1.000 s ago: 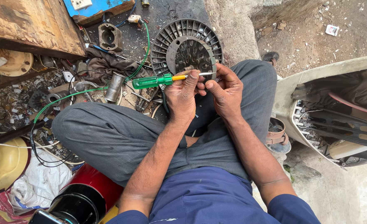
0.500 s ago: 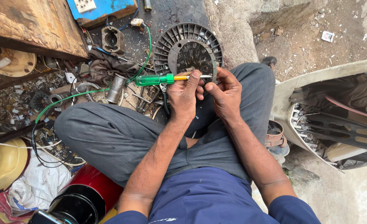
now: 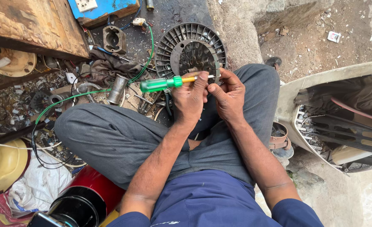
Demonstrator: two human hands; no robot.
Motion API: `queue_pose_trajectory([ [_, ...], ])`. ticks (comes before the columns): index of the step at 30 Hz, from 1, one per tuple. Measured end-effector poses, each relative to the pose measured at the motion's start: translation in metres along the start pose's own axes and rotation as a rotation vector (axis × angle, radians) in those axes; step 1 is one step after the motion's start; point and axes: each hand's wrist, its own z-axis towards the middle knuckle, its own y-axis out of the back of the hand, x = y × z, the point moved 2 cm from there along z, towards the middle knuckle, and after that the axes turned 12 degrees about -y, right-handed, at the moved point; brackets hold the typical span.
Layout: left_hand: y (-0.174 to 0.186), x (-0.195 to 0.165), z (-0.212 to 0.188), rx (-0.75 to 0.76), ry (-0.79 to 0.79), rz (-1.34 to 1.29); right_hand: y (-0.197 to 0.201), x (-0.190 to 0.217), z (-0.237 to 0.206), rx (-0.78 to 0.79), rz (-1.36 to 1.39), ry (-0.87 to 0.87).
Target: The person sits on the ground and uses a green-handled screwdriver to scrape and clean the inner slots of a circular motor stator. They rotate the stator and continue scraping different sections throughout the clip.
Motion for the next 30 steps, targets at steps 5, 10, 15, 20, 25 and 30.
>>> queue_pose_trajectory([
  [5,0.003,0.006,0.004,-0.162,0.113,-0.377,0.001,0.001,0.0,-0.003,0.006,-0.002],
  [10,0.004,0.006,0.001,-0.142,0.123,-0.31,0.0,0.001,-0.004,0.001,-0.016,-0.008],
  [15,0.003,0.004,0.001,-0.139,0.136,-0.286,-0.001,0.003,-0.004,-0.012,-0.019,-0.001],
  [20,0.001,0.004,-0.001,-0.113,0.071,-0.23,-0.003,0.003,-0.004,-0.009,-0.018,0.01],
  [25,-0.002,0.006,-0.001,-0.041,-0.023,-0.111,-0.003,0.004,-0.001,0.023,0.047,0.014],
  [30,-0.008,0.002,0.007,0.053,-0.278,-0.041,-0.002,0.004,0.002,0.002,0.0,0.054],
])
